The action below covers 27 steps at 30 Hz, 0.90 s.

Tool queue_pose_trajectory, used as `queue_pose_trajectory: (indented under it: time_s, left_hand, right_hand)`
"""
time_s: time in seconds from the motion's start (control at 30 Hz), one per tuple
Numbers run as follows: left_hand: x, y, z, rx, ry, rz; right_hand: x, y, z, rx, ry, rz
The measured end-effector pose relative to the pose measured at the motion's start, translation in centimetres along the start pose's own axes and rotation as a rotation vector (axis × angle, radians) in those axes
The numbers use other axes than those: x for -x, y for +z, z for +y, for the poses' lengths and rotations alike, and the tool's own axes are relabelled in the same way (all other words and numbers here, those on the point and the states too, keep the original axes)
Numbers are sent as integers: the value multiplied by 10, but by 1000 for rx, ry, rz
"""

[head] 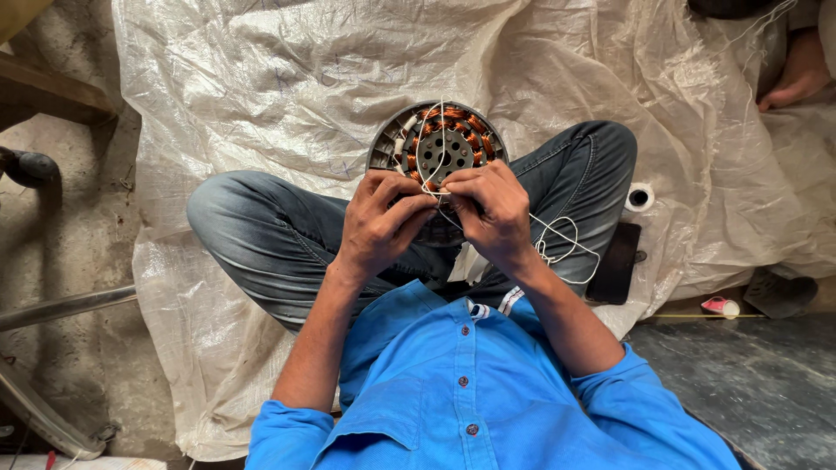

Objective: The person sits cross-legged and ties white string around copper windings on a motor stator to secure them. The hands repeatedly wrap and knot the string around the coils.

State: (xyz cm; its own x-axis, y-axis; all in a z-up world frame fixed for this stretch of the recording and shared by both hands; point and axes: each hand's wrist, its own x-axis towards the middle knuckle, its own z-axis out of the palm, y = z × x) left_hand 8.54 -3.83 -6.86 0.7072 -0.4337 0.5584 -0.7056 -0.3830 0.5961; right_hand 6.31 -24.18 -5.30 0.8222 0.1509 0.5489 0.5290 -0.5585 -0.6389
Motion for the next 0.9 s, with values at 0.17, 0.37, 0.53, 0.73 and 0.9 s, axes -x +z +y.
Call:
queue_pose_trajectory:
  time_s: [0.17,0.37,0.53,0.73,0.9]
  left_hand:
    - [3,4,-2,-32,9,3]
    - [3,1,-7,-63,81,-42]
    - [-10,-9,-1,-26,111,-63]
    - [-16,-17,-2,-21,128,-114]
    - [-17,-14,-2,-51,133,-92]
  right_hand:
    - [-3,1,-5,81,64,-8]
    - [-5,0,-8,45,222,-50]
    - [-11,-2,-9,101,181,-45]
    - [18,-12,-24,272,106,34]
    - [31,-9,-38,391,112,-48]
